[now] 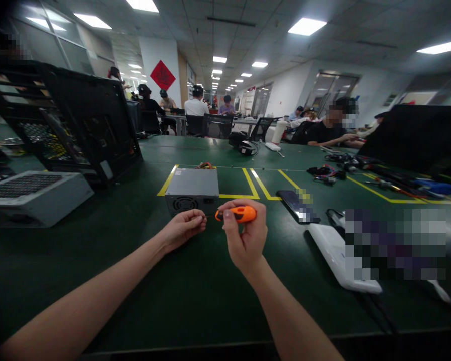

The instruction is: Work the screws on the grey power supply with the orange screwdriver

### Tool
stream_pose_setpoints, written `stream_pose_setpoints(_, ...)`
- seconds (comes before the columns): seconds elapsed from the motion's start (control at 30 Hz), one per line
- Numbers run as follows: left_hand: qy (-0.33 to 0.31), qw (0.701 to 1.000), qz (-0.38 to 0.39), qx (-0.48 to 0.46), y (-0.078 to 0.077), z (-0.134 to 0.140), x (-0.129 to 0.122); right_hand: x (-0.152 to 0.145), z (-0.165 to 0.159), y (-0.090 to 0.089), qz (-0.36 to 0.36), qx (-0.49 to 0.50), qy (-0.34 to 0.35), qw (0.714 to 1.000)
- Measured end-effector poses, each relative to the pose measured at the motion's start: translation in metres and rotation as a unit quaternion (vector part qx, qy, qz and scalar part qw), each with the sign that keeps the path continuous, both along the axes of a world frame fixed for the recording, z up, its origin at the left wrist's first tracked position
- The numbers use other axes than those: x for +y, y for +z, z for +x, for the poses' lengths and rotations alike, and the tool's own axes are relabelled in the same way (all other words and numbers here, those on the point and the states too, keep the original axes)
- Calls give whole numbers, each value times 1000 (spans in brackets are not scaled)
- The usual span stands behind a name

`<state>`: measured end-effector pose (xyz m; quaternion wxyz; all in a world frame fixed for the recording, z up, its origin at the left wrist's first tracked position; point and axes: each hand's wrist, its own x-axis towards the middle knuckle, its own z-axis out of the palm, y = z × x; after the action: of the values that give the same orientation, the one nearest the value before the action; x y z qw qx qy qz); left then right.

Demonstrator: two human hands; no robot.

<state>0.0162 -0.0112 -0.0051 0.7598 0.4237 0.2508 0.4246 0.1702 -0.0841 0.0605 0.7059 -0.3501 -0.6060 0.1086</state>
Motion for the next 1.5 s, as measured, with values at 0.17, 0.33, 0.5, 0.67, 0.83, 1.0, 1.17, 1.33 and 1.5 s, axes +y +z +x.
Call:
stream_pose_setpoints(0.17, 5, 1000, 2, 5, 0, 0, 1, 0, -1, -2, 7, -2, -1, 1000)
stream_pose_setpoints(0.33, -1, 1000, 3, 0, 0, 0, 1, -1, -1, -2, 6, -1, 0, 1000)
stream_pose_setpoints(0.5, -12, 1000, 3, 4, 2, 0, 0, -1, -1, -1, 6, -2, -2, 1000)
stream_pose_setpoints(0.67, 5, 1000, -3, 0, 3, -4, 2, -1, 0, -1, -28, -32, 8, 999)
stream_pose_setpoints(0.83, 99, 992, -66, -39, 6, -13, 11, 0, 3, 3, -55, -111, -65, 990)
stream_pose_setpoints(1.0, 165, 980, -66, -92, 14, -23, 18, 1, 7, -1, -255, -117, -5, 960)
stream_pose_setpoints(1.17, 180, 976, -49, -112, 19, -27, 18, 2, 0, -17, -399, -86, 132, 903)
stream_pose_setpoints(1.33, 173, 981, -31, -84, 18, -25, 18, -3, -18, -27, -475, 5, 201, 857)
stream_pose_setpoints(1.5, 164, 985, -16, -44, 18, -22, 15, -11, -29, -29, -542, 100, 237, 800)
